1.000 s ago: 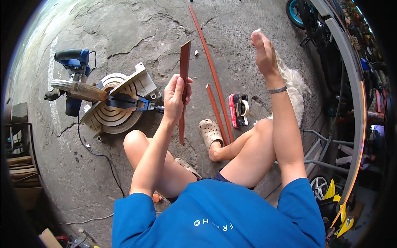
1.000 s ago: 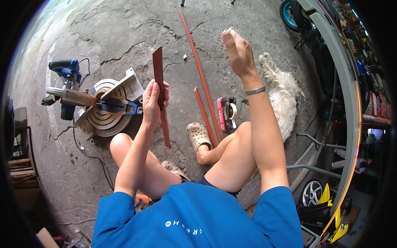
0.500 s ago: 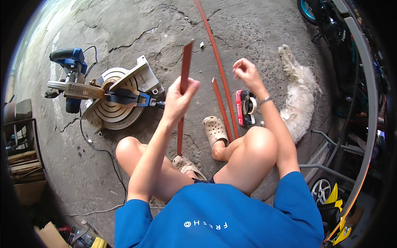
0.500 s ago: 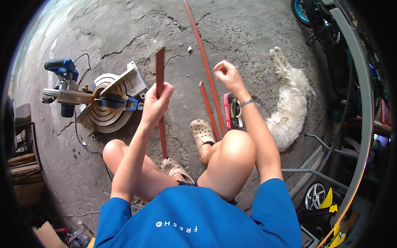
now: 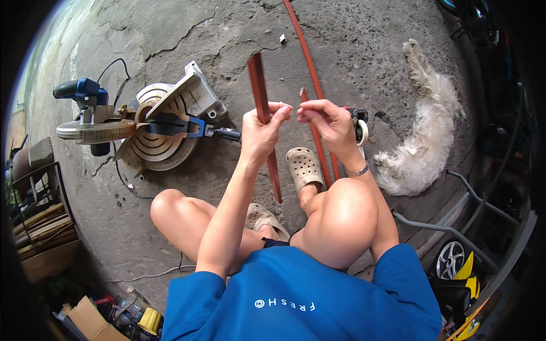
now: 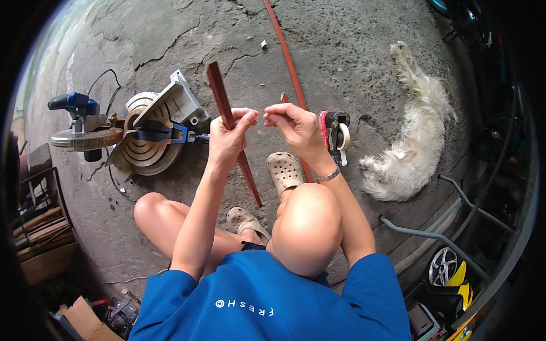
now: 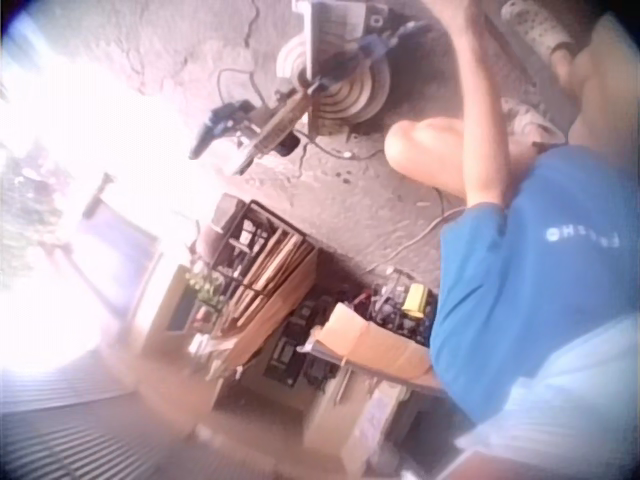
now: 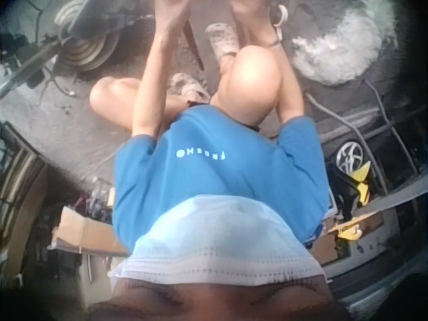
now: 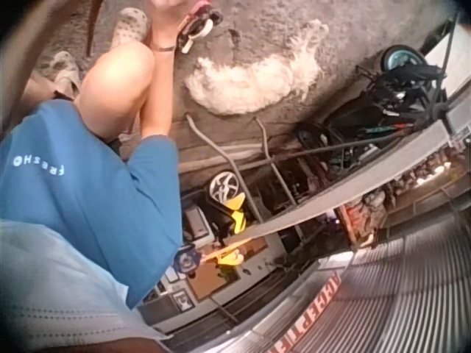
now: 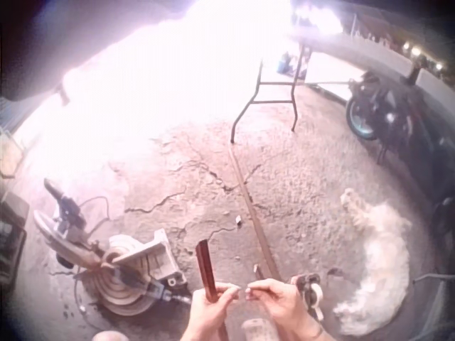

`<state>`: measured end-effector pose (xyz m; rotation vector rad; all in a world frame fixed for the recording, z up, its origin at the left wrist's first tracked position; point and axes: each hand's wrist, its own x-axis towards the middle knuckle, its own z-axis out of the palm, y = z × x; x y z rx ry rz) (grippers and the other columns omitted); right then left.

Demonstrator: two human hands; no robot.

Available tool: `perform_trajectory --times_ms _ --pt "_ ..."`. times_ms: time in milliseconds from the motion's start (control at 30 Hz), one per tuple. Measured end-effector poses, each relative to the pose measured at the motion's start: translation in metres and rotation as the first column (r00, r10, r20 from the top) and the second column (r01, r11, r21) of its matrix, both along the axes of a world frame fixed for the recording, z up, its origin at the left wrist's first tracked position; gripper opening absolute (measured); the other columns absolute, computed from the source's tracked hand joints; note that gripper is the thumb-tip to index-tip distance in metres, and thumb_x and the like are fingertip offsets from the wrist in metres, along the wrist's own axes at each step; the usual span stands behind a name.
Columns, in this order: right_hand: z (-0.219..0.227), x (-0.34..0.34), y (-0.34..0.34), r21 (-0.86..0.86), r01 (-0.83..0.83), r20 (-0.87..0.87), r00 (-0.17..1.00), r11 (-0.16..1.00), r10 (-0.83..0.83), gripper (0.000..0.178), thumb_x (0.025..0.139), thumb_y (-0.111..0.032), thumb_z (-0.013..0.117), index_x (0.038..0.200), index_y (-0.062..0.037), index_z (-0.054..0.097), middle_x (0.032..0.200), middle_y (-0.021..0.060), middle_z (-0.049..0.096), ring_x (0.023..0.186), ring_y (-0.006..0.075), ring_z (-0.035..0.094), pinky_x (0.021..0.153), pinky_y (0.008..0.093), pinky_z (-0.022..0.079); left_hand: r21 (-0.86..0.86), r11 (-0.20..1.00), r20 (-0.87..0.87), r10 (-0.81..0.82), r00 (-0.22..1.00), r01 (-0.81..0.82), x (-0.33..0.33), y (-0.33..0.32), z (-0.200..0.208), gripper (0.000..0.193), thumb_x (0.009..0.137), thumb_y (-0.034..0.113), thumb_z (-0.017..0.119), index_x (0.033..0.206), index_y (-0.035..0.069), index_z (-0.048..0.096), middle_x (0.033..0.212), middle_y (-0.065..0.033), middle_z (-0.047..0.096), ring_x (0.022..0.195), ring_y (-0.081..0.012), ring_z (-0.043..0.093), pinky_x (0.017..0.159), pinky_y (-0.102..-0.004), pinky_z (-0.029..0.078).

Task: The person cuts sections of red molding using a miter saw, applies pieces of tape to the ends of the molding by hand, and lays the pieces on a white table.

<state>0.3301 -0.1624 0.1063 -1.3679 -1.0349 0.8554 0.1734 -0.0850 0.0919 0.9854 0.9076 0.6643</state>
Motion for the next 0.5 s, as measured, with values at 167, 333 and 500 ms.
perform_trajectory --times_ms 167,333,500 --pt "0.014 0.002 0.014 0.174 -0.163 0.352 0.931 0.971 0.094 0.03 0.085 -0.001 0.071 0.115 -0.0028 0.069 0.097 0.0094 0.072 0.085 0.0218 0.072 0.074 0.0302 0.06 -0.206 0.955 0.08 -0.2 0.977 0.212 -0.009 0.011 0.011 0.019 0.097 0.023 0.067 0.093 0.004 0.069 0.064 0.0043 0.055 0.045 -0.0016 0.037 0.041 -0.0205 0.027" --pt "0.005 0.009 0.017 0.176 -0.18 0.315 0.942 0.968 0.117 0.009 0.088 0.0 0.068 0.097 0.0006 0.069 0.087 0.0094 0.071 0.078 0.0199 0.07 0.069 0.0297 0.057 -0.392 0.827 0.226 -0.337 0.914 0.402 -0.019 0.024 0.018 0.021 0.095 0.024 0.069 0.094 0.004 0.069 0.061 0.0076 0.047 0.047 -0.0018 0.035 0.043 -0.0208 0.025" --pt "-0.023 0.029 0.01 -0.027 0.169 0.132 0.977 0.985 -0.164 0.037 0.102 -0.026 0.056 0.075 -0.0011 0.054 0.064 0.0044 0.052 0.057 0.0101 0.048 0.052 0.0278 0.039 -0.265 0.891 0.079 -0.361 0.929 0.369 -0.022 0.018 0.018 0.035 0.097 0.029 0.067 0.115 0.0 0.067 0.075 0.006 0.055 0.048 -0.0017 0.038 0.044 -0.0197 0.028"
